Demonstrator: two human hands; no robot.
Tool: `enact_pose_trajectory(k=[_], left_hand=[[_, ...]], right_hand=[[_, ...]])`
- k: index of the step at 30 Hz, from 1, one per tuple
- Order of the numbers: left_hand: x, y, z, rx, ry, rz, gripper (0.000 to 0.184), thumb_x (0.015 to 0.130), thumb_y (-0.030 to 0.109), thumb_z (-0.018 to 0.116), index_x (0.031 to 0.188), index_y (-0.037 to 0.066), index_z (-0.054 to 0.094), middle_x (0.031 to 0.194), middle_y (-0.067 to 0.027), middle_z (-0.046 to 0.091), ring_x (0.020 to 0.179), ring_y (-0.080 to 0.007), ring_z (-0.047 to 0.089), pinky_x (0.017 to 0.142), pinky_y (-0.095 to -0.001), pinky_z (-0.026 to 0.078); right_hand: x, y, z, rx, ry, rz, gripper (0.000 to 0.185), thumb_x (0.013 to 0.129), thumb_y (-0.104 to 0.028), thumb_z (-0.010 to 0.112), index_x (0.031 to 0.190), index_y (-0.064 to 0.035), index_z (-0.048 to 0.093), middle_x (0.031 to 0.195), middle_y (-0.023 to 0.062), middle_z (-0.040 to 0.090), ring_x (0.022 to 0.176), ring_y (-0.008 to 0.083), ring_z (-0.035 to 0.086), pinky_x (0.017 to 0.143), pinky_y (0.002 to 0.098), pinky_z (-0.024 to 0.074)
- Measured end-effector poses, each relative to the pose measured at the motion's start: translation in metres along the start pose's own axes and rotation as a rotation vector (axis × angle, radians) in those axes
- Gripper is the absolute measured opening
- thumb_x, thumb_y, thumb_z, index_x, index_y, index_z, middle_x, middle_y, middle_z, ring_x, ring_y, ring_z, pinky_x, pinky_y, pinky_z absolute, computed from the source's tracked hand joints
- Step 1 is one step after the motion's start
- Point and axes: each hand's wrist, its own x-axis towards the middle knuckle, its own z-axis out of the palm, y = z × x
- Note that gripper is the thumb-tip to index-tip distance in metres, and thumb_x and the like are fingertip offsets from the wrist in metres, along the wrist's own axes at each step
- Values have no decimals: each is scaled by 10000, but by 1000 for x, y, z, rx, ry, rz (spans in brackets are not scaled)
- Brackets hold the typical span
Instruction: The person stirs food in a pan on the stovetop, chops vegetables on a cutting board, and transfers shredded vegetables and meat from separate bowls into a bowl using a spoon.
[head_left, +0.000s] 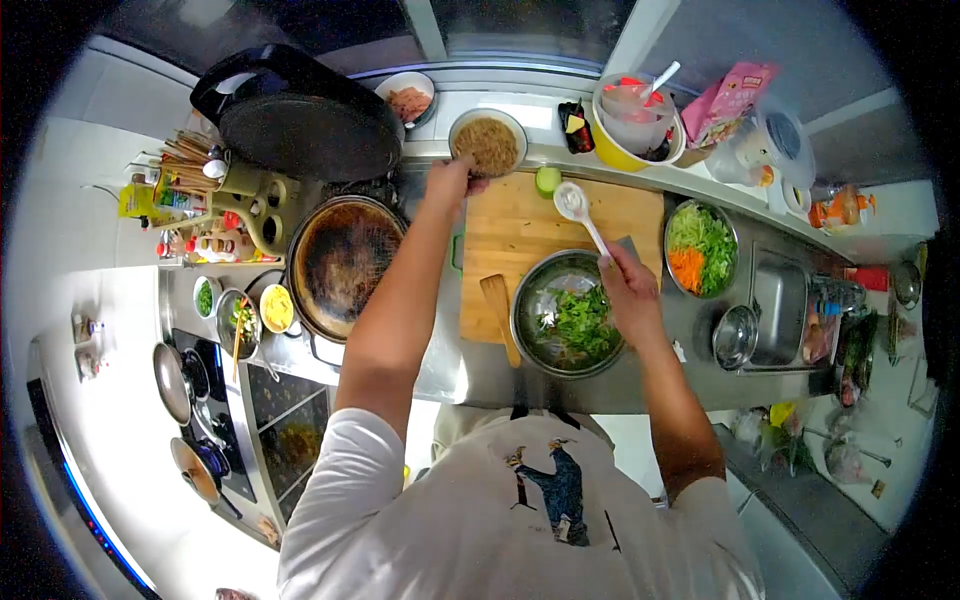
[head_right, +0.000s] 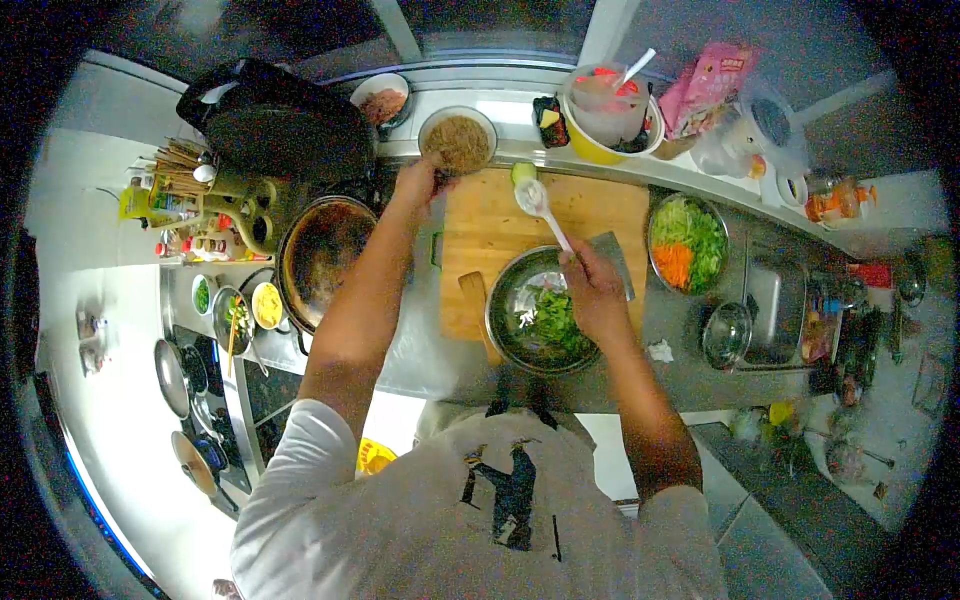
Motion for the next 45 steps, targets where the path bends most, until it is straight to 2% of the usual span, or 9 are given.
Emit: enact_pose_trajectory(k=[2, 5, 10, 14, 16, 22, 32, 34, 45], left_hand=[[-22, -14, -5, -7, -27, -20, 295, 902, 184, 494, 1025, -82, 524, 854, -164, 643, 659, -251, 645, 604, -345, 555], [-64, -34, -4, -126, -51, -23, 228, 879, 175, 519, 1020, -4, 518, 892, -120, 623, 696, -237, 634, 627, -353, 559], [-119, -49, 4, -198, -84, 81, 287, 819, 76, 557, 1056, 22, 404, 918, -107, 529, 659, -194, 605, 553, -308, 560], [-135, -63, 3, -109, -102, 40, 245, 857, 133, 553, 1062, 70, 434, 977, -94, 566, 753, -226, 631, 667, -361, 559], [-142, -64, 3, -115, -86, 26, 255, 853, 131, 558, 1068, 68, 436, 972, -98, 570, 751, -226, 633, 663, -351, 559], [-158, -65, 1, -210, -132, 27, 318, 811, 80, 608, 1052, 30, 406, 919, -102, 565, 643, -179, 616, 557, -310, 562], [-177, -70, 3, -230, -189, 21, 383, 812, 106, 609, 1129, 9, 417, 949, -119, 579, 674, -199, 618, 623, -338, 571], [-182, -70, 3, -237, -208, 5, 373, 812, 108, 611, 1119, 9, 423, 951, -118, 579, 677, -199, 619, 621, -336, 570], [-182, -82, -10, -196, -254, -61, 334, 835, 141, 609, 1109, 46, 443, 965, -118, 599, 800, -221, 636, 636, -350, 568]], right_hand=[[16, -12, 1, 21, -36, 1, 313, 941, -254, 518, 1210, -101, 566, 813, 139, 595, 752, 251, 578, 701, 366, 456], [37, -14, 12, -76, -47, -227, 281, 922, -122, 541, 1191, -54, 584, 741, 15, 544, 660, 100, 478, 605, 230, 403], [47, -16, 25, -370, 126, -563, 295, 868, -66, 550, 1159, -73, 595, 870, 131, 645, 777, 268, 641, 700, 326, 500], [28, -11, 28, -447, 67, -444, 296, 856, -65, 546, 1147, -83, 599, 910, 145, 648, 789, 311, 634, 698, 375, 502], [15, -15, 26, -384, -68, -442, 253, 857, -171, 584, 1098, -115, 636, 921, 150, 657, 773, 338, 635, 689, 441, 500], [-14, -17, 14, -371, -189, -304, 239, 862, -178, 574, 1082, -109, 640, 940, 145, 657, 837, 335, 630, 733, 429, 494], [-10, -37, 14, -359, 59, -450, 276, 866, -168, 553, 1127, -137, 637, 919, 158, 652, 842, 330, 628, 705, 427, 492], [-4, -33, 19, -456, 55, -462, 285, 797, -77, 604, 1069, -132, 669, 822, 112, 652, 713, 276, 627, 627, 355, 491], [-42, -52, 7, -465, -23, -520, 249, 785, -86, 629, 1021, -137, 687, 757, 118, 627, 636, 289, 596, 571, 361, 471]])
